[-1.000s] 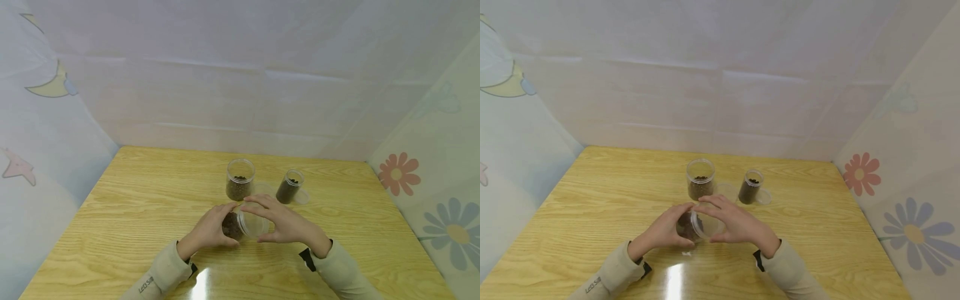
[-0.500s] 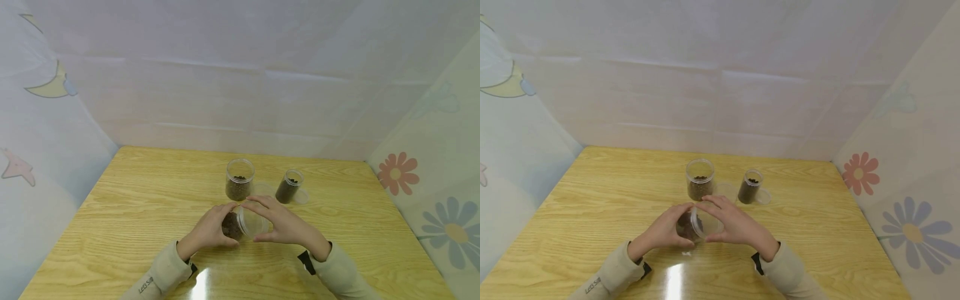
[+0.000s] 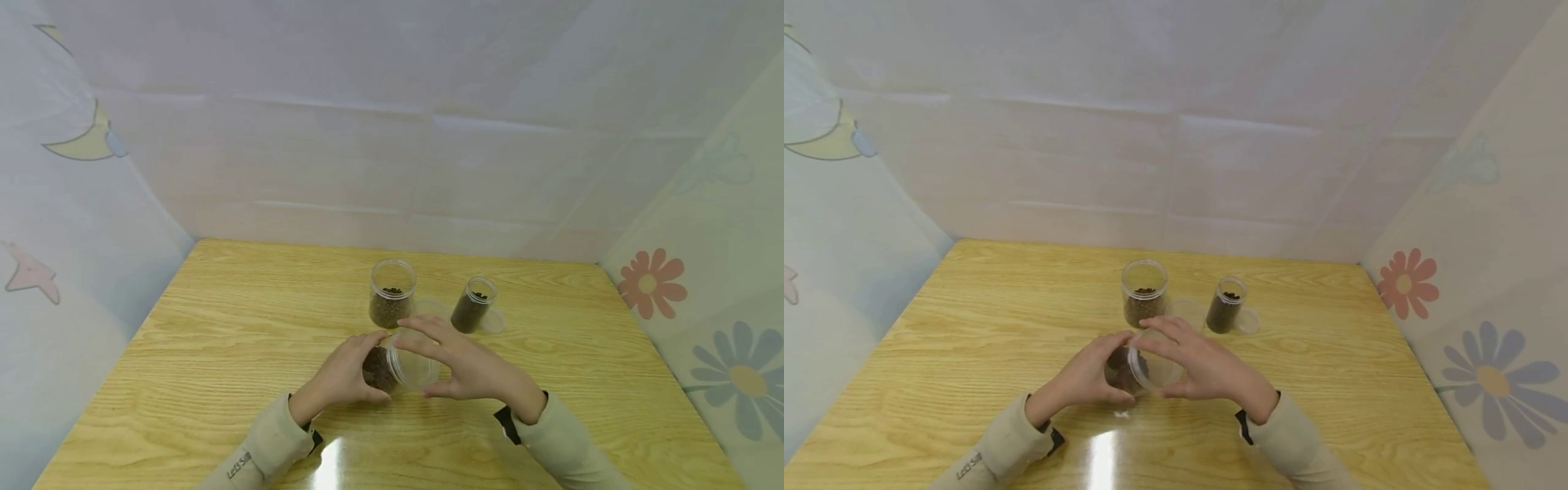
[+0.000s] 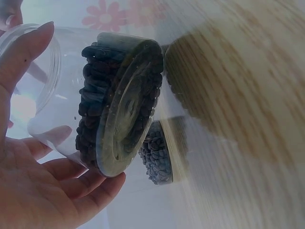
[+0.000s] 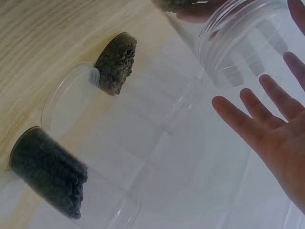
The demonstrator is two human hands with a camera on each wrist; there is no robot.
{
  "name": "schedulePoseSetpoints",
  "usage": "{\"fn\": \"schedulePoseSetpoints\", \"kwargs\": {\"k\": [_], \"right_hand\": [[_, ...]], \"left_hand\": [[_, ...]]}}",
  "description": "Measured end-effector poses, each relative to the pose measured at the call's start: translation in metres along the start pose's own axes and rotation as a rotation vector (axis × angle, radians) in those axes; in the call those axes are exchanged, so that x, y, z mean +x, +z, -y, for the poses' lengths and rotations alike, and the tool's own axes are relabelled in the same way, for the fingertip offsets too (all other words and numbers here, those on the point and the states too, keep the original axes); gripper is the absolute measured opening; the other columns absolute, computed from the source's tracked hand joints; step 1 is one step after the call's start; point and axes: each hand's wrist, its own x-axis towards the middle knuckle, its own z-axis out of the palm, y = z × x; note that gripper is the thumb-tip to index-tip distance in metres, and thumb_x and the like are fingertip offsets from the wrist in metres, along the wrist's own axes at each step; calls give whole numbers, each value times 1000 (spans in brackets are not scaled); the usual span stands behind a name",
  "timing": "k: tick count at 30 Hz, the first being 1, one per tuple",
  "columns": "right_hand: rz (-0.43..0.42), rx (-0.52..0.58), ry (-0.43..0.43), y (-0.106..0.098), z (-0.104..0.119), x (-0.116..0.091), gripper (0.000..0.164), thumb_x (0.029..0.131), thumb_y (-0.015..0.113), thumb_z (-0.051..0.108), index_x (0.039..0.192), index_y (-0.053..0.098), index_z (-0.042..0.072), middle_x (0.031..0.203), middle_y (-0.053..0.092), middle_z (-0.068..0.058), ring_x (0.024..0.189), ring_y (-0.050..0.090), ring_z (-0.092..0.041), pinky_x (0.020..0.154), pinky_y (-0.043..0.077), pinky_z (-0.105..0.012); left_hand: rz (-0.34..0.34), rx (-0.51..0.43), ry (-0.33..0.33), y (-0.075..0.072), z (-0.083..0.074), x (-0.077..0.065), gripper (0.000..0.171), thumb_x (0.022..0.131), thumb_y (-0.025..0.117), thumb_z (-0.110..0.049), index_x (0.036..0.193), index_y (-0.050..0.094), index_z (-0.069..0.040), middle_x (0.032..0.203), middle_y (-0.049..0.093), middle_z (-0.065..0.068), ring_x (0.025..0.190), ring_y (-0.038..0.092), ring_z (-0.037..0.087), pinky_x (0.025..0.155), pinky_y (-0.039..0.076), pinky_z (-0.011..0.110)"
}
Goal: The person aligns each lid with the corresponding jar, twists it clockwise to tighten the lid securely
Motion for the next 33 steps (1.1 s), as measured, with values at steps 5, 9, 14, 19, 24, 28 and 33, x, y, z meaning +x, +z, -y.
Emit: {"fn": "schedulePoseSetpoints", "kwargs": {"k": [5, 9, 14, 19, 24, 28, 33], "right_hand": [[-1, 8, -29, 2, -3, 0, 82, 66, 82, 24, 135, 40, 10, 140, 35, -12, 124, 36, -30, 97, 34, -48], [8, 21, -20, 3, -3, -1, 82, 66, 82, 22, 136, 40, 9, 140, 35, -11, 124, 36, -29, 97, 35, -47], [8, 18, -11, 4, -2, 0, 81, 66, 82, 23, 135, 41, 9, 139, 37, -11, 123, 37, -28, 96, 36, -47], [-2, 6, 4, 5, -2, 0, 79, 67, 81, 27, 134, 42, 8, 138, 37, -11, 123, 37, -28, 96, 37, -45], [-9, -8, 59, 7, 1, 0, 79, 68, 80, 30, 134, 43, 7, 138, 38, -12, 122, 39, -27, 94, 39, -45], [3, -16, 118, 7, 4, -1, 79, 70, 77, 33, 135, 41, 8, 138, 38, -11, 122, 39, -27, 93, 40, -44], [14, -13, 148, 6, 7, -2, 79, 73, 74, 37, 138, 37, 9, 138, 38, -12, 122, 39, -27, 92, 41, -43]], "left_hand": [[0, 6, 2, 0, 0, 0, 94, 60, 84, -37, 135, 37, -7, 123, 51, 14, 110, 48, 34, 87, 41, 50], [-3, 1, 6, 0, 0, 0, 94, 60, 84, -37, 135, 37, -7, 123, 51, 14, 110, 48, 34, 87, 41, 50], [-5, 1, 11, 0, 1, 0, 94, 60, 84, -37, 135, 37, -6, 124, 50, 15, 110, 48, 35, 87, 41, 50], [-5, -2, 12, 0, 1, -1, 94, 61, 84, -37, 136, 37, -6, 125, 50, 14, 111, 48, 34, 88, 41, 50], [-8, -7, 20, 1, 2, -1, 94, 60, 85, -35, 135, 37, -5, 124, 51, 14, 111, 48, 34, 89, 41, 50], [-12, -8, 29, 2, 2, 0, 94, 59, 85, -35, 135, 37, -5, 123, 51, 13, 110, 49, 33, 88, 41, 50], [-20, 4, 51, 3, 3, 0, 95, 58, 86, -34, 133, 37, -3, 122, 52, 14, 108, 49, 33, 88, 42, 50]]}}
